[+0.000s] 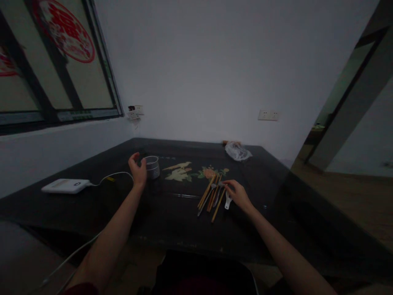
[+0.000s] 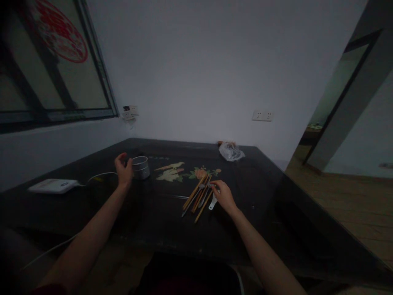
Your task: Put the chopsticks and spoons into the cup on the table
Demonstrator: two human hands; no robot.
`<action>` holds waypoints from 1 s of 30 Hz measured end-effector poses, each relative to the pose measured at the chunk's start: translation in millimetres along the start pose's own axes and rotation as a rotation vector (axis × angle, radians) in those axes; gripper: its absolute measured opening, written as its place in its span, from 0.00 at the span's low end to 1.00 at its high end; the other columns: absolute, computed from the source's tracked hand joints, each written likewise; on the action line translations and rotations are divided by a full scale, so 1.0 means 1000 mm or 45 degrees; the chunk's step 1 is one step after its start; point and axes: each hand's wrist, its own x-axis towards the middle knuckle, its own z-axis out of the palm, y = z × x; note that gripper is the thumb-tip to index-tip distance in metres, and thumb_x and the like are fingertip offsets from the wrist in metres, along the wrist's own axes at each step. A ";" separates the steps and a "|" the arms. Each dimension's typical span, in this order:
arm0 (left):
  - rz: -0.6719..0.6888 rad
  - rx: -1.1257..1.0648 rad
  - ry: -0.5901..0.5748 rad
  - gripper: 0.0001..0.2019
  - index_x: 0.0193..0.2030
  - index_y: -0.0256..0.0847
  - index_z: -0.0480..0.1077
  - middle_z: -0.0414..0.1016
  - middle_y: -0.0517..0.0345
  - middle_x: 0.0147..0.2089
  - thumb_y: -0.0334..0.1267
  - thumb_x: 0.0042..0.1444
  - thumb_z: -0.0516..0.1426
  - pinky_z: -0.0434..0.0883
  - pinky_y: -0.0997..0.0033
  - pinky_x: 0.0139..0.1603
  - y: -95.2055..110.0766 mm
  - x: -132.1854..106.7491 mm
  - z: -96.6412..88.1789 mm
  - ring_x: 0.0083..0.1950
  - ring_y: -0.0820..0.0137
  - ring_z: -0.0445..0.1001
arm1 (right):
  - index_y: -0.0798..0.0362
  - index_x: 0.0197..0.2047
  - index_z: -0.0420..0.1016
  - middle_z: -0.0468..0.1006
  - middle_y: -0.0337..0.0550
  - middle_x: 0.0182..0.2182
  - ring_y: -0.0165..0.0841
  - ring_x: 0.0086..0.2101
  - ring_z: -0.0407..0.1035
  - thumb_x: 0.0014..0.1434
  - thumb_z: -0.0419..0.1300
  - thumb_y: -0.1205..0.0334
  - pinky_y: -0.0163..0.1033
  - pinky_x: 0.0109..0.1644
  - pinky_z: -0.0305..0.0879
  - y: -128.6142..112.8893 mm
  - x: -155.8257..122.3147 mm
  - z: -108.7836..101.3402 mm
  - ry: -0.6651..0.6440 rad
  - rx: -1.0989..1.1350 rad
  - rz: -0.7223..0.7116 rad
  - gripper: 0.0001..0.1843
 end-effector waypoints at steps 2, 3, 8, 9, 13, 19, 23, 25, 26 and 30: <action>-0.159 -0.102 0.060 0.18 0.53 0.36 0.61 0.64 0.48 0.56 0.37 0.56 0.52 0.60 0.66 0.60 -0.015 0.003 0.003 0.57 0.67 0.63 | 0.52 0.40 0.75 0.77 0.47 0.38 0.39 0.42 0.71 0.58 0.52 0.60 0.46 0.49 0.65 -0.002 0.001 -0.002 0.014 0.012 0.014 0.12; -0.240 -0.139 0.075 0.16 0.52 0.36 0.62 0.65 0.48 0.55 0.38 0.57 0.51 0.60 0.66 0.60 -0.021 0.004 0.004 0.57 0.67 0.64 | 0.52 0.40 0.75 0.77 0.47 0.38 0.39 0.42 0.71 0.58 0.52 0.60 0.46 0.49 0.65 -0.005 0.003 -0.002 0.017 0.033 0.015 0.12; -0.548 -0.212 0.092 0.13 0.45 0.37 0.66 0.70 0.51 0.50 0.40 0.58 0.49 0.62 0.69 0.57 -0.041 0.007 0.005 0.53 0.68 0.67 | 0.52 0.43 0.73 0.76 0.48 0.42 0.38 0.44 0.70 0.58 0.52 0.60 0.45 0.49 0.66 -0.046 0.028 0.015 -0.054 0.227 -0.080 0.13; -0.580 -0.233 0.085 0.13 0.44 0.37 0.67 0.70 0.52 0.50 0.41 0.57 0.48 0.62 0.69 0.56 -0.043 0.007 0.005 0.53 0.68 0.68 | 0.53 0.43 0.73 0.76 0.48 0.43 0.38 0.45 0.70 0.58 0.53 0.60 0.45 0.49 0.66 -0.058 0.037 0.024 -0.092 0.265 -0.119 0.13; -0.756 -0.325 0.034 0.14 0.42 0.36 0.69 0.73 0.54 0.46 0.38 0.56 0.47 0.66 0.71 0.51 -0.044 0.004 0.006 0.49 0.70 0.70 | 0.52 0.45 0.71 0.76 0.44 0.41 0.35 0.42 0.70 0.56 0.54 0.65 0.43 0.49 0.66 -0.111 0.081 0.087 -0.244 0.410 -0.210 0.13; -0.873 -0.370 -0.049 0.15 0.40 0.35 0.70 0.76 0.54 0.38 0.34 0.55 0.44 0.69 0.70 0.45 -0.047 0.000 0.010 0.42 0.71 0.73 | 0.51 0.53 0.64 0.74 0.45 0.44 0.36 0.44 0.70 0.53 0.57 0.69 0.45 0.50 0.67 -0.162 0.125 0.201 -0.424 0.557 0.302 0.23; -0.884 -0.393 -0.085 0.15 0.39 0.35 0.72 0.77 0.54 0.36 0.36 0.54 0.46 0.70 0.69 0.43 -0.055 0.001 0.014 0.41 0.68 0.75 | 0.53 0.57 0.60 0.71 0.51 0.51 0.40 0.50 0.67 0.49 0.61 0.72 0.46 0.54 0.64 -0.175 0.126 0.243 -0.432 0.586 0.329 0.31; -0.887 -0.396 -0.108 0.14 0.37 0.35 0.73 0.77 0.54 0.35 0.37 0.53 0.48 0.70 0.69 0.43 -0.059 0.000 0.015 0.41 0.67 0.75 | 0.53 0.59 0.58 0.70 0.50 0.53 0.38 0.53 0.65 0.48 0.60 0.73 0.44 0.58 0.61 -0.178 0.124 0.251 -0.431 0.635 0.305 0.34; -0.891 -0.395 -0.113 0.14 0.37 0.35 0.73 0.77 0.54 0.36 0.37 0.53 0.48 0.70 0.69 0.43 -0.060 0.000 0.016 0.42 0.67 0.75 | 0.52 0.59 0.58 0.70 0.49 0.54 0.37 0.54 0.64 0.48 0.60 0.74 0.43 0.59 0.59 -0.179 0.123 0.252 -0.430 0.670 0.283 0.35; -0.914 -0.394 -0.111 0.14 0.39 0.37 0.73 0.77 0.54 0.40 0.36 0.54 0.47 0.70 0.71 0.45 -0.063 -0.005 0.018 0.44 0.68 0.74 | 0.52 0.59 0.60 0.72 0.45 0.52 0.36 0.52 0.66 0.45 0.59 0.77 0.44 0.59 0.58 -0.179 0.125 0.245 -0.453 0.827 0.161 0.37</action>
